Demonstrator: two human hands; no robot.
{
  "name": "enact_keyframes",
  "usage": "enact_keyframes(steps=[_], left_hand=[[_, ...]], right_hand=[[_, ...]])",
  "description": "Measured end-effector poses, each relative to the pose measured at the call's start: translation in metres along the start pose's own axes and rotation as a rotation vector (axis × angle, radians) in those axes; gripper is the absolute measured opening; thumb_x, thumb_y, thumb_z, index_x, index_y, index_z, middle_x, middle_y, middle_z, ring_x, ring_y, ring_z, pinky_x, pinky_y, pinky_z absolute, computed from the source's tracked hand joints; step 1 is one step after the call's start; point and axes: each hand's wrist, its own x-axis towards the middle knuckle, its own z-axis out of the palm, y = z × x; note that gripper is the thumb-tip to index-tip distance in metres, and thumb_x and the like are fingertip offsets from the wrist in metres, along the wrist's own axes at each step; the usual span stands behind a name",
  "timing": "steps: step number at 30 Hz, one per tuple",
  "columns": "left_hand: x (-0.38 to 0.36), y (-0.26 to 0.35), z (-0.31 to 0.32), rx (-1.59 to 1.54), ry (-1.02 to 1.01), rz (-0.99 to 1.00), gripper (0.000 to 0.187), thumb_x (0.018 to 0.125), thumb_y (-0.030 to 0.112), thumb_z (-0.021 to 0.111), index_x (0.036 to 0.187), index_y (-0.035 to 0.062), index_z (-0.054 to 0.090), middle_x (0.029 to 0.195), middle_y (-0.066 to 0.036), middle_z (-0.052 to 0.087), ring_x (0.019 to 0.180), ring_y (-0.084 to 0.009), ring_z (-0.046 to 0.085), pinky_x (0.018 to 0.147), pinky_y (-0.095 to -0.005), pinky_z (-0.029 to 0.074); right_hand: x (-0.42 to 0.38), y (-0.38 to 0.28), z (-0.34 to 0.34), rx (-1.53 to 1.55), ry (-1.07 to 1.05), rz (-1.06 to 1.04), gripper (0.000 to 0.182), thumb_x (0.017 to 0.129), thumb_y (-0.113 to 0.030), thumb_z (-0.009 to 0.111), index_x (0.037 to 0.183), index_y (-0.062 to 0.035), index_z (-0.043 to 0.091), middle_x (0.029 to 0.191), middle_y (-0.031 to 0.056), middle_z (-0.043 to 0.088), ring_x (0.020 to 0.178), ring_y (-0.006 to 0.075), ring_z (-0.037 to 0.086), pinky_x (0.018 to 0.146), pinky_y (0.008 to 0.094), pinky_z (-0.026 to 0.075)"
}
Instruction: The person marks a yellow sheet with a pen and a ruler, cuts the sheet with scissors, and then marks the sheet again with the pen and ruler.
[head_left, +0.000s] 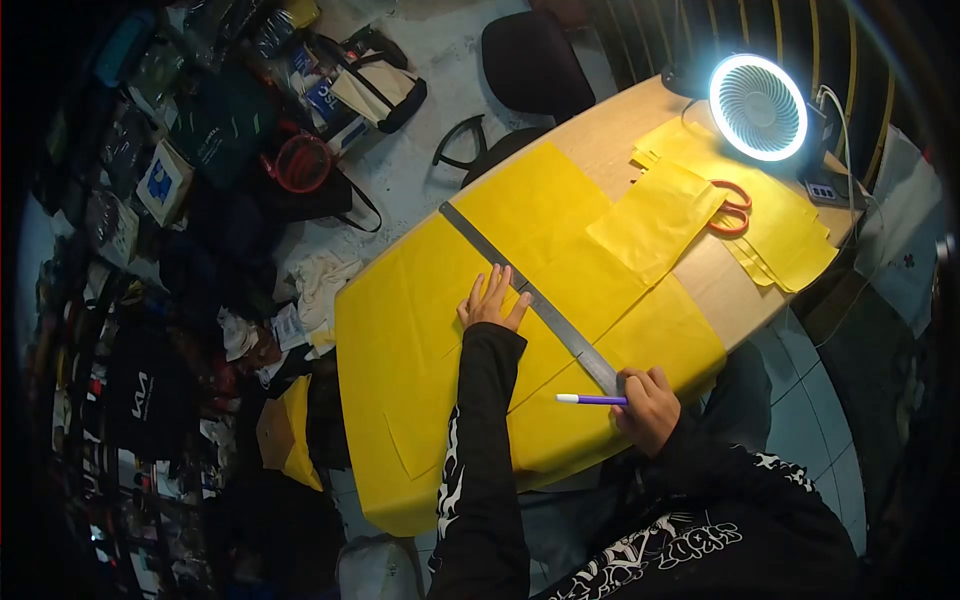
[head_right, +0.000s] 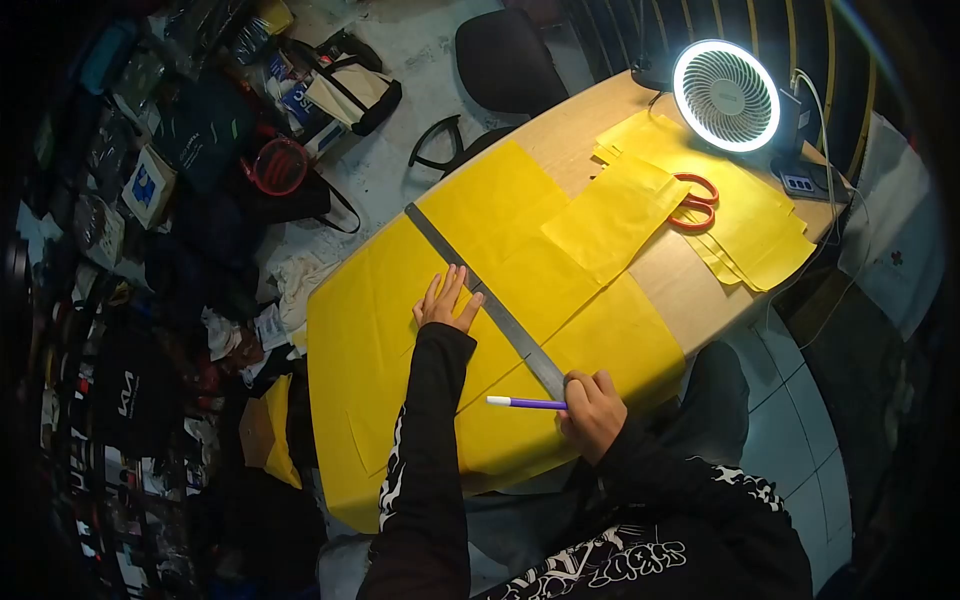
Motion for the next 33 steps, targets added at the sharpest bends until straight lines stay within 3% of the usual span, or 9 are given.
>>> enact_keyframes(steps=[8, 11, 14, 15, 18, 21, 23, 24, 33], left_hand=[[-0.001, -0.001, 0.002, 0.001, 0.015, 0.009, 0.065, 0.085, 0.055, 0.053, 0.139, 0.0211, 0.043, 0.148, 0.001, 0.036, 0.137, -0.0214, 0.027, 0.107, -0.0433, 0.014], [0.0, -0.001, 0.001, 0.023, 0.004, -0.005, 0.065, 0.085, 0.055, 0.053, 0.139, 0.0213, 0.043, 0.148, 0.001, 0.036, 0.137, -0.0211, 0.028, 0.107, -0.0434, 0.015], [0.0, 0.001, 0.001, 0.003, 0.02, -0.005, 0.065, 0.085, 0.056, 0.054, 0.139, 0.0223, 0.044, 0.147, 0.001, 0.036, 0.137, -0.0211, 0.028, 0.107, -0.0435, 0.015], [-0.001, 0.001, 0.001, 0.004, 0.02, -0.005, 0.065, 0.084, 0.056, 0.054, 0.139, 0.0224, 0.044, 0.147, 0.001, 0.037, 0.137, -0.021, 0.028, 0.107, -0.0436, 0.016], [-0.001, 0.002, -0.001, 0.004, 0.026, -0.008, 0.065, 0.084, 0.057, 0.053, 0.138, 0.0225, 0.044, 0.147, 0.001, 0.037, 0.137, -0.0209, 0.028, 0.107, -0.0436, 0.016], [-0.002, 0.002, -0.002, -0.006, 0.034, -0.008, 0.065, 0.084, 0.057, 0.053, 0.138, 0.0222, 0.045, 0.146, 0.0, 0.038, 0.136, -0.0209, 0.028, 0.107, -0.0434, 0.017], [-0.002, 0.001, -0.001, -0.009, 0.047, 0.002, 0.067, 0.083, 0.058, 0.055, 0.138, 0.0218, 0.045, 0.146, 0.0, 0.039, 0.136, -0.021, 0.028, 0.107, -0.0434, 0.017], [-0.002, 0.003, -0.003, 0.002, 0.05, 0.011, 0.069, 0.081, 0.058, 0.056, 0.139, 0.0218, 0.044, 0.146, 0.0, 0.039, 0.136, -0.0211, 0.028, 0.107, -0.0434, 0.017], [-0.005, 0.011, -0.011, 0.059, 0.008, 0.013, 0.081, 0.073, 0.06, 0.064, 0.141, 0.0222, 0.039, 0.148, -0.001, 0.035, 0.137, -0.0226, 0.027, 0.108, -0.0454, 0.016]], right_hand=[[0.004, -0.004, -0.014, 0.1, -0.074, 0.052, 0.03, 0.065, -0.008, 0.071, 0.087, 0.0001, 0.052, 0.096, 0.0141, 0.058, 0.082, 0.0319, 0.05, 0.073, 0.0358, 0.044], [0.02, -0.003, -0.047, 0.12, -0.036, 0.016, 0.024, 0.076, -0.01, 0.067, 0.09, 0.0005, 0.051, 0.092, 0.0157, 0.057, 0.081, 0.0323, 0.051, 0.074, 0.0356, 0.043], [0.059, 0.01, -0.077, 0.527, 0.06, -0.066, 0.017, 0.089, -0.013, 0.057, 0.095, 0.0016, 0.051, 0.086, 0.0148, 0.054, 0.079, 0.0281, 0.052, 0.075, 0.0334, 0.042], [0.077, 0.002, -0.092, 0.64, -0.048, 0.076, 0.02, 0.098, -0.017, 0.042, 0.098, 0.0018, 0.05, 0.082, 0.0123, 0.05, 0.079, 0.023, 0.052, 0.076, 0.0312, 0.042], [0.134, 0.01, -0.082, 0.724, -0.129, -0.017, 0.029, 0.102, -0.024, 0.032, 0.094, -0.0008, 0.049, 0.082, 0.009, 0.049, 0.081, 0.0194, 0.05, 0.079, 0.0289, 0.041], [0.184, 0.049, -0.022, 0.755, -0.208, -0.018, 0.029, 0.1, -0.026, 0.04, 0.09, -0.0014, 0.051, 0.075, 0.0078, 0.052, 0.072, 0.0166, 0.052, 0.069, 0.029, 0.043], [0.211, 0.08, 0.032, 0.814, -0.342, 0.188, 0.028, 0.096, -0.028, 0.051, 0.09, -0.0008, 0.056, 0.069, 0.005, 0.056, 0.06, 0.014, 0.053, 0.057, 0.0264, 0.043], [0.218, 0.087, 0.051, 0.776, -0.34, 0.141, 0.029, 0.094, -0.029, 0.054, 0.09, -0.0003, 0.058, 0.069, 0.0056, 0.06, 0.057, 0.0127, 0.056, 0.053, 0.0248, 0.044], [0.222, 0.098, 0.107, 0.959, -0.447, 0.184, 0.019, 0.083, -0.015, 0.068, 0.086, -0.0002, 0.057, 0.073, 0.0097, 0.065, 0.058, 0.014, 0.061, 0.053, 0.0254, 0.047]])
